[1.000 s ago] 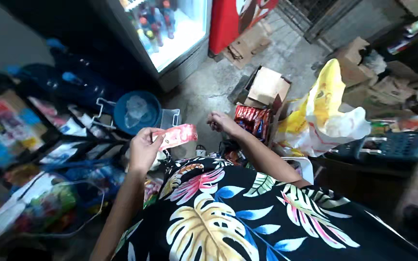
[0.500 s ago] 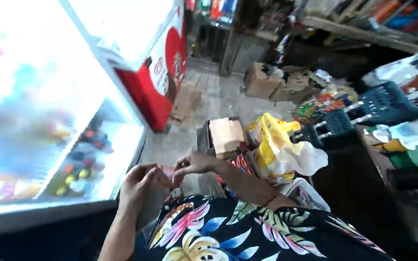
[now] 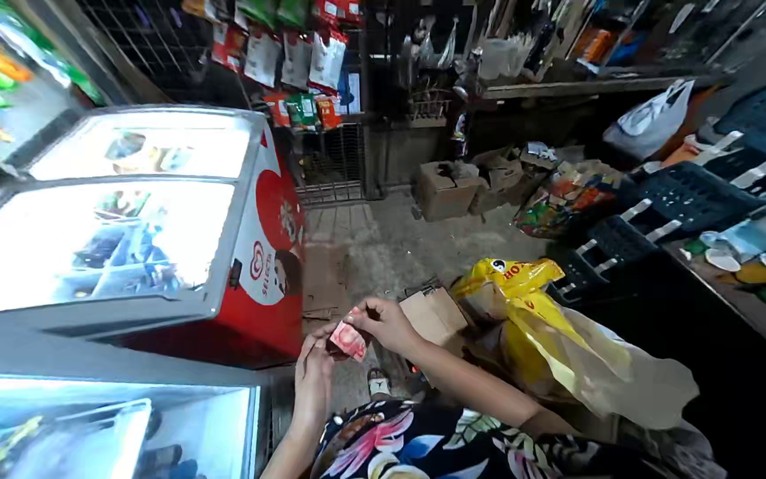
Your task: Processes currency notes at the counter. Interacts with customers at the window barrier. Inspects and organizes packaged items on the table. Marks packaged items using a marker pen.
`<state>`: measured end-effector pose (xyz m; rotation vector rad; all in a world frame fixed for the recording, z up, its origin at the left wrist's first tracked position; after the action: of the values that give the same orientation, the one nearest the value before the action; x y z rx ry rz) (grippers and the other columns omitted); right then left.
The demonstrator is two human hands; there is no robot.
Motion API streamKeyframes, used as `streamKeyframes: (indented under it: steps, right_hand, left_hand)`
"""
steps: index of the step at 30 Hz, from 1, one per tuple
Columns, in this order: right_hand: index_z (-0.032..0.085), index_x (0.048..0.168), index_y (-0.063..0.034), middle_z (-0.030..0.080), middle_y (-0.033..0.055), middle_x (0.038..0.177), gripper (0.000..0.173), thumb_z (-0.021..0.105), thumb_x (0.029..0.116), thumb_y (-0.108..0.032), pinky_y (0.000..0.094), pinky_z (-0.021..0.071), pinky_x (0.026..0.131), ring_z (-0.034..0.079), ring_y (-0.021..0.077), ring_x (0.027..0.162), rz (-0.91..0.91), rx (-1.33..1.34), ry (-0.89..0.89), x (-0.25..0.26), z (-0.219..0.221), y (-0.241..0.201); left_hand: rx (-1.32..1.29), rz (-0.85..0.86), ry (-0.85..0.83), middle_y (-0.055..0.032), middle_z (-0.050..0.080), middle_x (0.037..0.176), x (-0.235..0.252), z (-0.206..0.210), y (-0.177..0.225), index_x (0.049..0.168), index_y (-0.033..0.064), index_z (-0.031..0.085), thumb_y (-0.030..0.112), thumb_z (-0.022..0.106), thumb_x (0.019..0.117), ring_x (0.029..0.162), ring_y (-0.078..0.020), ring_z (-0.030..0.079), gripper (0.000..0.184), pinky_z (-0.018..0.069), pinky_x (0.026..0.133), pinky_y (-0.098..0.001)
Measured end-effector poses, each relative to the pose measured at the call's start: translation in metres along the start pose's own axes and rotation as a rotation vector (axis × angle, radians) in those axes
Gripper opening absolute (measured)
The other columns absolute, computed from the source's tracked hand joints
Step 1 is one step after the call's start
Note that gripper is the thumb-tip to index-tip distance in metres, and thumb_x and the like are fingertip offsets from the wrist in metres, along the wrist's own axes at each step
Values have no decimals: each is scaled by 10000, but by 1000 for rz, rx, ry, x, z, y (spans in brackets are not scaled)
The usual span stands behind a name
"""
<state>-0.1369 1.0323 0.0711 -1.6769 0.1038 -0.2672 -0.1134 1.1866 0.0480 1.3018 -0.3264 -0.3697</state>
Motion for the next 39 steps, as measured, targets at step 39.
streamKeyframes:
  steps: [39]
  right_hand:
    - [585, 1335, -25, 692, 215, 1144, 421, 525, 1037, -316, 575, 526, 956, 682, 366, 1075, 752, -441, 414, 339, -403, 162]
  left_hand:
    - [457, 48, -683, -131, 698, 1202, 581, 289, -87, 1197, -28, 708, -25, 659, 924, 887, -57, 684, 277, 577, 817, -205]
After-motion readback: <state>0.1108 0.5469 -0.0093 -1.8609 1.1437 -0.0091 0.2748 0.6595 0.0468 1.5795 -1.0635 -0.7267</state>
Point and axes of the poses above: each hand's wrist, its own x-axis towards the middle knuckle, its own z-axis out of the palm, y = z × x, the point moved 10 cm from there along x, towards the middle knuckle
